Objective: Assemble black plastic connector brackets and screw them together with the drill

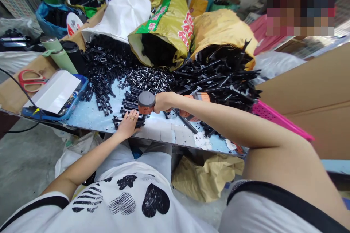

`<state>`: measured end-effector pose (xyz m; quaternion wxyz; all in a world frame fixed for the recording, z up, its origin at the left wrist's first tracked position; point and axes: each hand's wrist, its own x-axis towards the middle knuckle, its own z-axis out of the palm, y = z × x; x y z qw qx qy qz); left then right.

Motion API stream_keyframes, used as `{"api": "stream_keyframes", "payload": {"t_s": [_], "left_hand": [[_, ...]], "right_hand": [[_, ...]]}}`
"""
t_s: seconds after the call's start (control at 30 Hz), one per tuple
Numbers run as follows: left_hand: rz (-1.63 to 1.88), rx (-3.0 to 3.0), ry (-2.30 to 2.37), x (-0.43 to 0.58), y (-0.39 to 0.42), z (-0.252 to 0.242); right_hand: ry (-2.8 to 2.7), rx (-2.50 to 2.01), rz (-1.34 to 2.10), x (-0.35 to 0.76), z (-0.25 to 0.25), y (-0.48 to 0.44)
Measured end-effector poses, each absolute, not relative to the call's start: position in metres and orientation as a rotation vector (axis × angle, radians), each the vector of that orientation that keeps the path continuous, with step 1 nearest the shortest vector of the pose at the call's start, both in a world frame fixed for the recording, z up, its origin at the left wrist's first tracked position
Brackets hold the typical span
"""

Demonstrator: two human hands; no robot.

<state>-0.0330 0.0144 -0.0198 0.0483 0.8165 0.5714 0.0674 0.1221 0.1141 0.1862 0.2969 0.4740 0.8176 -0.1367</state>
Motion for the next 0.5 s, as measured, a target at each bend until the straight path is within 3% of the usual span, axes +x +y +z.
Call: {"api": "stream_keyframes", "payload": {"t_s": [0.13, 0.5], "left_hand": [[0.254, 2.489, 1.763, -0.032, 0.011, -0.016], [0.270, 2.502, 1.737, -0.033, 0.009, -0.013]], "right_hand": [[2.236, 1.300, -0.201, 0.120, 0.203, 0.093], [2.258, 1.150, -0.333, 0.118, 0.185, 0.070]]}}
